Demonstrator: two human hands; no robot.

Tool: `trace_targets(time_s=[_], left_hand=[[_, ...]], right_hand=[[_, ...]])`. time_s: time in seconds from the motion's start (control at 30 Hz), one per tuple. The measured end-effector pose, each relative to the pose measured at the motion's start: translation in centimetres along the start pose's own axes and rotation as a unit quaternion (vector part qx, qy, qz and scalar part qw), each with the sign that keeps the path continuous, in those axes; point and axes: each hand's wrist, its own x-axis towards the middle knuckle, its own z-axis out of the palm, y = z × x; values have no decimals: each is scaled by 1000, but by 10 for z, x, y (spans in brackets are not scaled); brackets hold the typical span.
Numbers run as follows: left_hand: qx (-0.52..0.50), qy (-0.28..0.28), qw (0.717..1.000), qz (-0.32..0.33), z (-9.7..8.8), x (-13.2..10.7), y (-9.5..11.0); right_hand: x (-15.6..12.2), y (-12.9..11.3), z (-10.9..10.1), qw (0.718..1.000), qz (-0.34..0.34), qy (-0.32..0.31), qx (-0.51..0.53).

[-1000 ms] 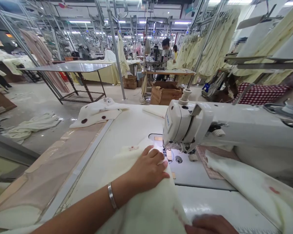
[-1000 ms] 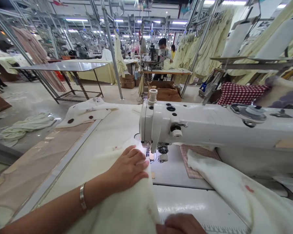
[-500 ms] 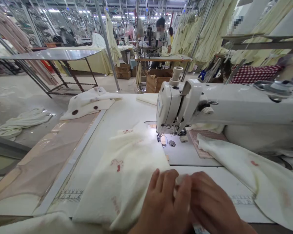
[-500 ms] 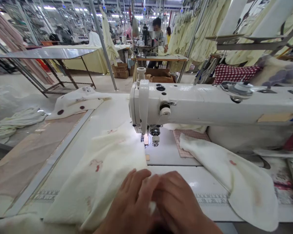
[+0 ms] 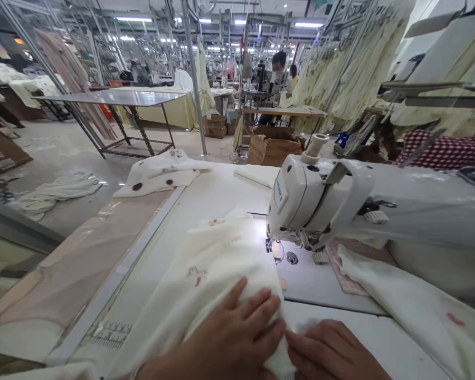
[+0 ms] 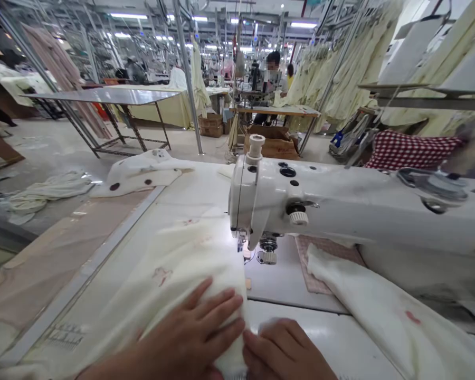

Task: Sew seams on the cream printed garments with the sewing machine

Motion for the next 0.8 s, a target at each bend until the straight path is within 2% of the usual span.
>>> trace_targets(time_s=[0.07, 0.13, 0.23, 0.33, 0.57, 0.7, 0.77, 0.8], left_hand=[[-41, -64, 997, -4, -9, 5, -19], [-71, -84, 994, -6, -11, 9, -38], [-87, -81, 993, 9, -4, 17, -65], [-85, -78, 993, 18, 4, 27, -88], [-70, -57, 995, 39, 6, 51, -132], [-56, -56, 997, 17, 6, 58, -144], [-48, -61, 997, -22, 5, 53, -134], [-39, -58, 996, -54, 5, 47, -121]], right_hand=[[10, 10, -1, 998, -17, -60, 5], [21, 20, -3, 994, -24, -110, 10], [36, 35, -1, 992, -22, -126, 18], [44, 52, 8, 988, 9, -154, 9], [41, 77, 31, 984, 36, -168, -50], [44, 73, 30, 983, 38, -168, -58], [50, 64, 23, 985, 30, -162, -57], [53, 58, 18, 986, 28, -159, -50]])
